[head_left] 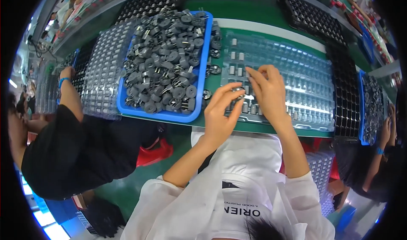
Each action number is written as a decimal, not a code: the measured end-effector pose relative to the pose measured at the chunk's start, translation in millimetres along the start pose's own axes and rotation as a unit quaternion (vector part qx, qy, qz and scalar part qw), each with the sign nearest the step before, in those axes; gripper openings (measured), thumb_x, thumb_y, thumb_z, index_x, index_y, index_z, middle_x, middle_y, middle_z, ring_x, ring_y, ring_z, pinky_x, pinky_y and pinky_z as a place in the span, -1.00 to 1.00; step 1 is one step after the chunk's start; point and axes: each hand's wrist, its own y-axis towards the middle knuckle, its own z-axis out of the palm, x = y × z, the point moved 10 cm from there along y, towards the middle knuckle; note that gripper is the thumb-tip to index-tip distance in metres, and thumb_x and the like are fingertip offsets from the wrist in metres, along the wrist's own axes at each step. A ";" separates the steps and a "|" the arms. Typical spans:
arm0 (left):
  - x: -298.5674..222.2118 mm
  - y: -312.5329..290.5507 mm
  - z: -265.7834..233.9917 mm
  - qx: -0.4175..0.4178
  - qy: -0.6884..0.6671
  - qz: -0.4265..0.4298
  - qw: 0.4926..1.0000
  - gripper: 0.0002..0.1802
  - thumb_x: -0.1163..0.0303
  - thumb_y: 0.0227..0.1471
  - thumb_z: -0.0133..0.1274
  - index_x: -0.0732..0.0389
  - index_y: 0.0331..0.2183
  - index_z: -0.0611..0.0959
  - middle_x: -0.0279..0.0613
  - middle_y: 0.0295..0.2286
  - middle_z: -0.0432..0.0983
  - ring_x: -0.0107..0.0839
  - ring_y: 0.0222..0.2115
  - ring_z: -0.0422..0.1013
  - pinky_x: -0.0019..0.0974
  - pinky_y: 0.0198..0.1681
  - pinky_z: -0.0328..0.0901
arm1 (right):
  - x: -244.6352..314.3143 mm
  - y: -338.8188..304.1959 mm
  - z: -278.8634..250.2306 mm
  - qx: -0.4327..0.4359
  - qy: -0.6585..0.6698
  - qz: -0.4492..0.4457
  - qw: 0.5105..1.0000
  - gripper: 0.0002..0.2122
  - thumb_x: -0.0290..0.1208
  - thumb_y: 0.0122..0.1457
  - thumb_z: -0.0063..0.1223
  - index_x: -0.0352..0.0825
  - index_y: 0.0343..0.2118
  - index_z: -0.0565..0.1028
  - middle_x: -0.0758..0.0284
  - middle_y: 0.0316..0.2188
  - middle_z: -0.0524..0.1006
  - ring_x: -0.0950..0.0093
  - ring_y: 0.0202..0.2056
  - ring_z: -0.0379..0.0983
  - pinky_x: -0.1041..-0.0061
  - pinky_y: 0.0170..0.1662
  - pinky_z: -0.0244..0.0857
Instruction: The person sorts small electronic components by hand, placing them from a blue bin into designated plastic trays, including black and orange trays, on a factory assembly line.
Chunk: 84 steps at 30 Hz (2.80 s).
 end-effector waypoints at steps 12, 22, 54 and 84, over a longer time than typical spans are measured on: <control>3.3 2.7 -1.9 0.000 -0.031 -0.022 0.999 -0.76 0.62 -0.10 0.13 0.29 -0.28 0.64 -0.12 -0.16 0.47 -0.37 -0.23 0.45 -0.40 -0.21 0.35 | -2.8 14.1 -4.1 -0.039 0.137 0.064 0.988 -0.86 -0.65 0.00 0.08 -0.36 -0.34 0.47 0.29 -0.41 0.50 0.40 -0.30 0.45 0.47 -0.29 0.34; -1.6 7.3 14.8 0.140 -0.184 -0.116 0.966 -0.56 0.67 -0.07 0.11 0.31 -0.07 0.50 -0.11 -0.11 0.45 -0.40 -0.13 0.42 -0.36 -0.07 0.36 | -18.0 -41.8 -46.6 0.034 0.448 0.240 0.860 -0.78 -0.81 -0.02 0.03 -0.53 -0.26 0.47 0.15 -0.19 0.47 0.42 -0.17 0.47 0.52 -0.15 0.45; -10.9 5.8 27.9 0.204 -0.145 -0.124 0.960 -0.42 0.65 -0.06 0.09 0.28 0.05 0.39 -0.09 -0.11 0.49 -0.42 -0.21 0.50 -0.36 -0.13 0.41 | 29.1 -37.1 -57.5 0.070 0.176 -0.001 0.982 -0.73 -0.70 -0.15 0.23 -0.43 -0.30 0.54 0.18 -0.23 0.55 0.34 -0.19 0.50 0.49 -0.18 0.38; -9.9 72.5 -71.2 0.001 0.241 0.035 0.970 -0.80 0.63 -0.13 0.12 0.32 -0.34 0.64 -0.18 -0.30 0.43 -0.35 -0.29 0.39 -0.40 -0.22 0.26 | -319.1 63.2 -148.3 0.044 -0.011 0.082 0.996 -0.79 -0.68 -0.06 0.14 -0.43 -0.31 0.47 0.24 -0.37 0.54 0.42 -0.29 0.51 0.51 -0.16 0.38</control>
